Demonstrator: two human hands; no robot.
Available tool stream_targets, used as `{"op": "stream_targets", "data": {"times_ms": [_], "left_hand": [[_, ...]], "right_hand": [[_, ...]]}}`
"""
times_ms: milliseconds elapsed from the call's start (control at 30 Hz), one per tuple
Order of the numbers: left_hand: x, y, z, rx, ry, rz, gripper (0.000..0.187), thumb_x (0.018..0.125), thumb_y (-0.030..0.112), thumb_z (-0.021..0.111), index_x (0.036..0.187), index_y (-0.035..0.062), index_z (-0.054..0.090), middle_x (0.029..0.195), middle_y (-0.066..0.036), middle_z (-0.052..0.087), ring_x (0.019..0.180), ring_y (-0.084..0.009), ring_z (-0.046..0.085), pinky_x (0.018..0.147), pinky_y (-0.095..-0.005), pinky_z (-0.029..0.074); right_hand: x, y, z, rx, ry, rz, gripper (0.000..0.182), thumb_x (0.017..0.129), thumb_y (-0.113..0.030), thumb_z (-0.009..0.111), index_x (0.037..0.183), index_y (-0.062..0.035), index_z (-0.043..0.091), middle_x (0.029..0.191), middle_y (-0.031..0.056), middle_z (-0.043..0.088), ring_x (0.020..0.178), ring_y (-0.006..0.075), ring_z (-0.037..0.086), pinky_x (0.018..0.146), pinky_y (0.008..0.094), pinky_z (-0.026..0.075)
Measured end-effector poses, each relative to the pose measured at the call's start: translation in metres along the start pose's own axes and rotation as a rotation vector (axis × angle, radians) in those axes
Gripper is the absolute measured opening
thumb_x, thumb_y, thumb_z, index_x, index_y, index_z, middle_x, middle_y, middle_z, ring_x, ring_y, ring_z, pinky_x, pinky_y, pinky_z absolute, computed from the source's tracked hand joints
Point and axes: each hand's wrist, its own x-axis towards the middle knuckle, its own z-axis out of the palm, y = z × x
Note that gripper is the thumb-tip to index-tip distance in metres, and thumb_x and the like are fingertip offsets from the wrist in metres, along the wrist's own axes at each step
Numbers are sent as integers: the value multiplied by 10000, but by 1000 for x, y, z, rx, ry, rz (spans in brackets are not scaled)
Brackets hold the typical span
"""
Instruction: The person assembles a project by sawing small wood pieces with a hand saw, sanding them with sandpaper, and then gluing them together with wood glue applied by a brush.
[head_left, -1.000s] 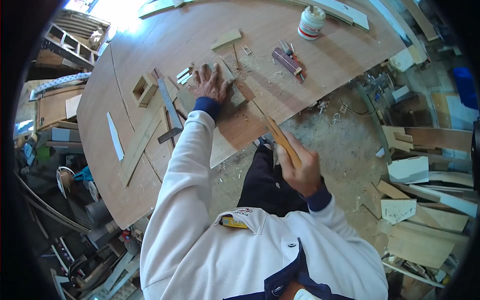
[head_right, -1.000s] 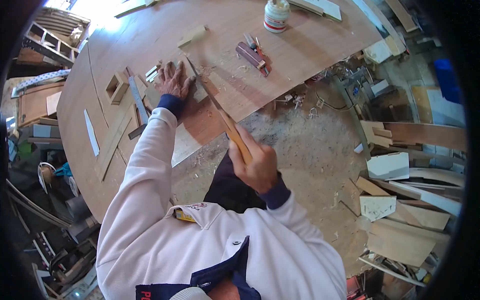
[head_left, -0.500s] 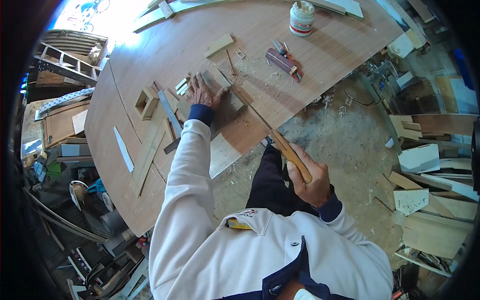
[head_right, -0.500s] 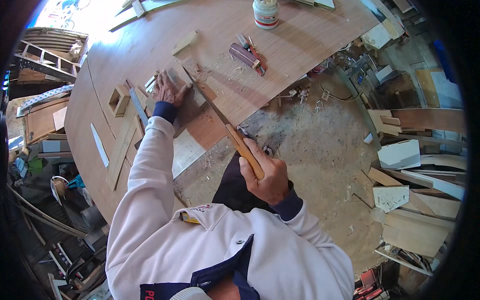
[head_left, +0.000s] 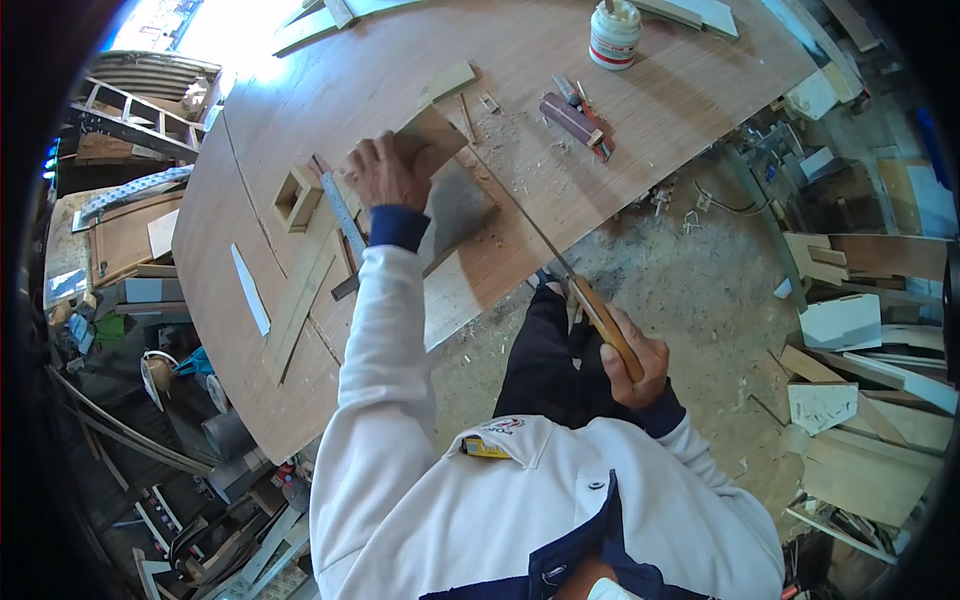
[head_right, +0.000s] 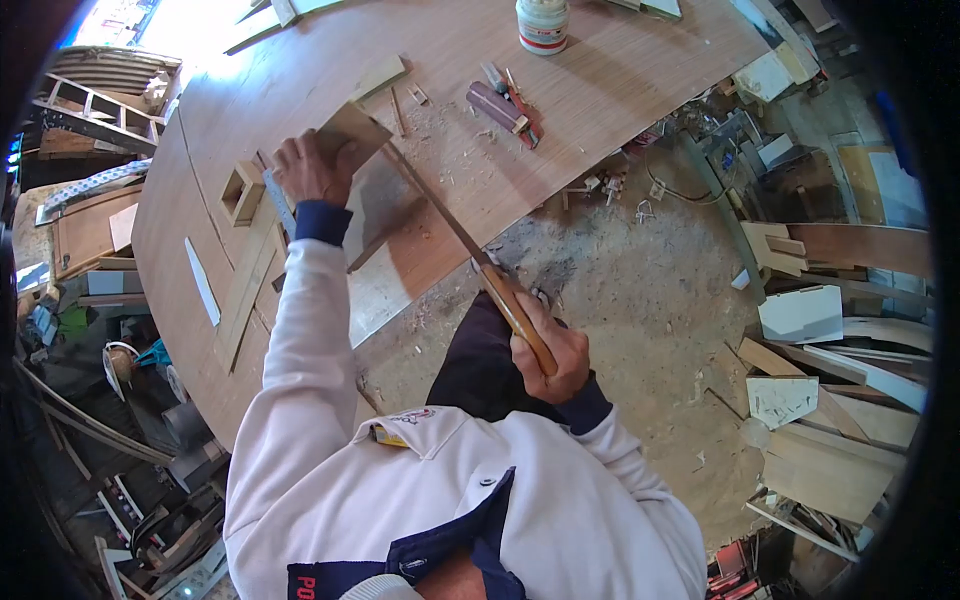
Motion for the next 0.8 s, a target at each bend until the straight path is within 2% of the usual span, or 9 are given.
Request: {"op": "stream_targets", "data": {"times_ms": [67,133,200,300,433,533,600,733,800], "left_hand": [[1,3,-4,-21,39,-3,546,698,426,743,1110,141,527,1041,-107,504,1029,-317,460,871,-519,316],[-6,-13,4,119,-38,125,524,713,415,733,1115,138,542,1049,-112,503,1034,-325,456,852,-516,333],[-7,-20,8,34,-19,132,526,724,429,726,1118,128,550,1058,-119,507,1041,-332,459,850,-516,346],[-10,-23,5,-6,-122,36,599,736,475,727,1141,71,551,1047,-153,536,1032,-364,472,903,-496,374],[2,-33,21,26,-216,24,634,743,497,710,1174,63,543,1081,-163,545,1049,-368,473,918,-484,376],[4,-34,33,28,-282,-35,681,752,516,688,1243,82,506,1143,-161,549,1106,-371,465,941,-520,358],[3,-35,43,-31,-376,-139,707,768,502,657,1334,138,442,1254,-127,508,1193,-362,429,969,-622,276],[-9,-32,62,-34,-297,-77,668,841,500,579,1388,164,394,1351,-116,468,1284,-370,376,1010,-672,226],[-13,-20,69,40,-254,-176,631,886,486,514,1414,172,371,1432,-96,394,1347,-350,317,1034,-719,141]], "right_hand": [[-1,0,-5,-8,19,-31,446,887,-139,570,1266,88,511,1098,265,640,839,373,693,690,392,560],[-4,1,-4,34,-53,114,450,891,-158,555,1245,118,517,1090,293,636,848,376,695,710,362,556],[2,-1,-3,26,-58,75,451,887,-144,568,1257,105,505,1102,280,633,863,382,688,712,370,558],[2,-3,1,15,-78,48,462,878,-128,588,1272,92,488,1120,268,627,893,395,676,719,379,559],[14,-11,10,13,-88,68,474,868,-130,609,1268,94,489,1134,286,614,939,407,661,752,390,560],[16,-12,18,-7,-108,135,471,862,-138,622,1251,100,506,1099,306,617,928,402,666,752,392,564],[20,-12,24,-58,-75,82,466,860,-141,625,1241,103,515,1078,311,622,925,397,669,745,391,566],[21,-14,28,-112,-50,17,440,864,-108,610,1229,121,520,1051,304,636,844,390,689,686,393,568],[22,-14,29,-121,-46,21,453,859,-126,623,1229,115,524,1033,295,644,833,384,690,688,390,571]]}}
